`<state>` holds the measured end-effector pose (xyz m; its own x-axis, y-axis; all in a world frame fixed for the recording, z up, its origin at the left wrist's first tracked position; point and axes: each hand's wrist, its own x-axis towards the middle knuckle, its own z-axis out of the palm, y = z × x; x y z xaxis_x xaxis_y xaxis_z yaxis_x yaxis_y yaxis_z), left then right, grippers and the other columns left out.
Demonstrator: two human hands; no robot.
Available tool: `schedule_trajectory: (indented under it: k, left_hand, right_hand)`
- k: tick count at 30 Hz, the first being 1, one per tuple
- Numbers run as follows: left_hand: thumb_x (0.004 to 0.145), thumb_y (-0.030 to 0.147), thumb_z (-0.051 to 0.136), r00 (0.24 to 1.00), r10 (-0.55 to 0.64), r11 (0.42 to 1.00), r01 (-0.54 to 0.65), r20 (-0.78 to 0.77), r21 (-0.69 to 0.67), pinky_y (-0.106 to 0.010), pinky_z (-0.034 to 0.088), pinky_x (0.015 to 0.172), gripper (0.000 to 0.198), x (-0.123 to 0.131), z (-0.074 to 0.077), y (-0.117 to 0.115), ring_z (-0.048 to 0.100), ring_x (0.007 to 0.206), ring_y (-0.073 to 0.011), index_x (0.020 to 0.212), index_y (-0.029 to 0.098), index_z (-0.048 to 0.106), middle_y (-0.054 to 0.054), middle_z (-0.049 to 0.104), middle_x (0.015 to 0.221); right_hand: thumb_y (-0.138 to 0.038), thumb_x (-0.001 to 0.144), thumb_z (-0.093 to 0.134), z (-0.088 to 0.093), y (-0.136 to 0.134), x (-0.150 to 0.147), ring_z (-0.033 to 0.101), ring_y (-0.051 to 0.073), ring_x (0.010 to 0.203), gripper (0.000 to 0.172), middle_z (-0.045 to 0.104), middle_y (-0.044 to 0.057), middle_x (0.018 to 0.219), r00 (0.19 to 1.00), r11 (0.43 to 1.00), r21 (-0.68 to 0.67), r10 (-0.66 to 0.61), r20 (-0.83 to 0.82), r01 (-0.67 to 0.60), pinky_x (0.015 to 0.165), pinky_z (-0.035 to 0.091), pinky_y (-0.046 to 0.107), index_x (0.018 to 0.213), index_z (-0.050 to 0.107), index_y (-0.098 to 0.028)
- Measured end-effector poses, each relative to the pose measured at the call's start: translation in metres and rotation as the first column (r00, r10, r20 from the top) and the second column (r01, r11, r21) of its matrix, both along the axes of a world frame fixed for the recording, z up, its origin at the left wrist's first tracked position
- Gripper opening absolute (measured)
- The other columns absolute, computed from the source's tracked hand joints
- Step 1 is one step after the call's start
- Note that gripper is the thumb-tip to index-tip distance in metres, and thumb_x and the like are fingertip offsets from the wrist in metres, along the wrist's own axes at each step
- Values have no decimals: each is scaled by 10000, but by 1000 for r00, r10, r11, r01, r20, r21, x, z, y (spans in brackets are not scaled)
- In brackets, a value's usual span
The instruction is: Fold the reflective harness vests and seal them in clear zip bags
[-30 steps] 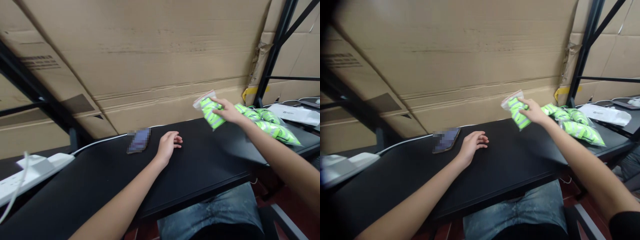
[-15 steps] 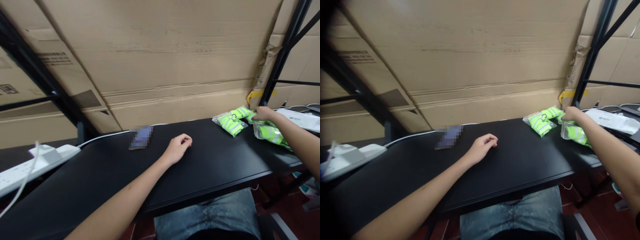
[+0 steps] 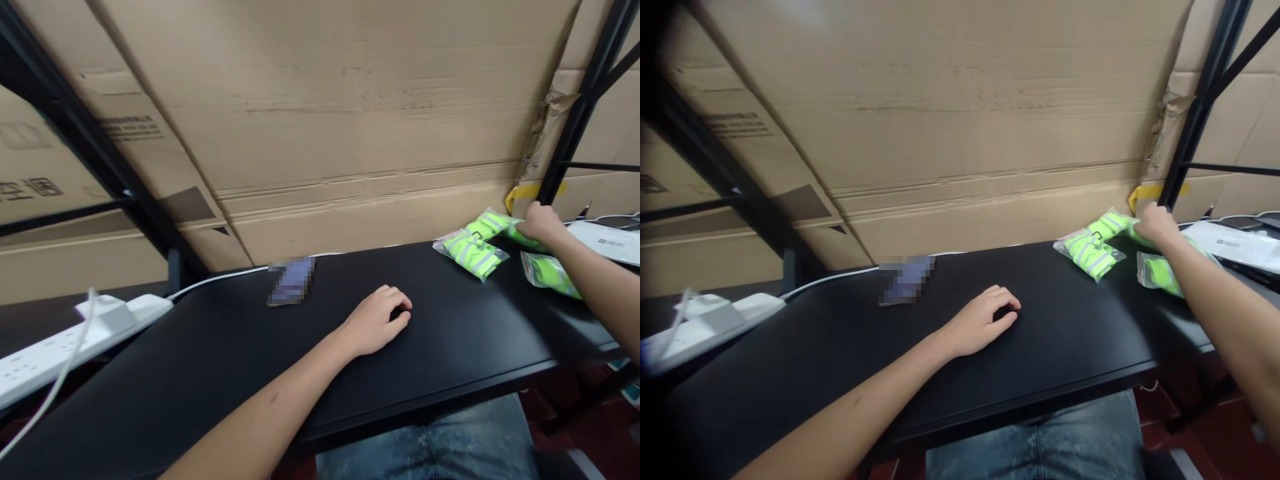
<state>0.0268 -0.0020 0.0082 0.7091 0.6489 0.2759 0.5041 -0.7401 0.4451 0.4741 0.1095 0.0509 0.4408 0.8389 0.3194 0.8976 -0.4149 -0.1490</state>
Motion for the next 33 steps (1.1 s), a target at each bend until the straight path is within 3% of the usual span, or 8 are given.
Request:
schedule_trajectory:
  k: [7,13,16,20,23,26,29,33]
  left_hand:
    - [922,252,525,997,5,996,2,83,-87,-364,474,868,141,-1,0,4,588,969,-205,982,201,643,-36,660,958]
    - [859,358,643,845,255,838,50,471,-543,-395,538,775,380,4,-7,10,661,913,-238,1179,181,541,-95,663,1028]
    - [818,447,712,592,418,657,327,689,-680,-477,567,835,566,7,-5,12,662,1069,-324,1250,179,462,-187,624,1222]
    - [812,454,732,345,628,582,386,697,-716,-488,577,874,465,5,-3,16,676,1064,-319,1130,167,552,-189,633,1252]
    - [758,206,776,290,759,575,121,582,-809,-375,600,745,330,-3,-5,23,709,836,-225,1017,136,585,-144,710,1033]
    - [753,135,750,333,794,554,-50,509,-831,-330,587,661,281,-11,-5,31,695,728,-188,985,124,592,-127,721,941]
    - [773,159,728,403,786,559,-140,469,-817,-315,563,634,296,-15,-4,36,690,719,-185,1033,118,593,-117,718,935]
    - [795,249,732,583,694,656,-271,422,-704,-304,493,631,611,-15,-11,42,648,671,-177,1330,100,476,-47,684,812]
  right_hand:
    - [-127,887,483,37,-14,-10,577,305,1077,416,583,339,1189,960,844,477,-141,-241,243,806,383,390,1279,549,-4]
    - [-71,837,506,58,-30,-68,606,213,924,338,655,178,1065,945,600,800,244,-216,27,855,427,369,1155,620,-63]
    - [-116,792,573,43,-43,-130,613,193,760,241,668,118,954,586,690,724,589,-557,-5,699,495,353,1029,618,-118]
    - [-309,851,612,5,-60,-202,667,231,783,149,709,99,885,166,721,445,604,-779,-531,694,550,382,932,616,-185]
    - [-477,946,474,-11,-63,-214,666,269,937,324,724,129,998,429,623,308,747,-508,-719,812,538,440,1056,601,-200]
    - [-574,879,539,-15,-56,-190,546,398,1184,499,660,197,1178,755,738,159,647,106,-655,962,426,571,1171,578,-171]
    - [-715,731,626,-21,-46,-151,545,461,1155,821,599,269,1229,885,906,-33,419,205,-421,895,446,559,1256,519,-92]
    - [-591,690,700,-27,-42,-114,612,390,1037,925,610,258,1183,891,895,-206,428,151,-395,803,479,447,1388,386,-72]
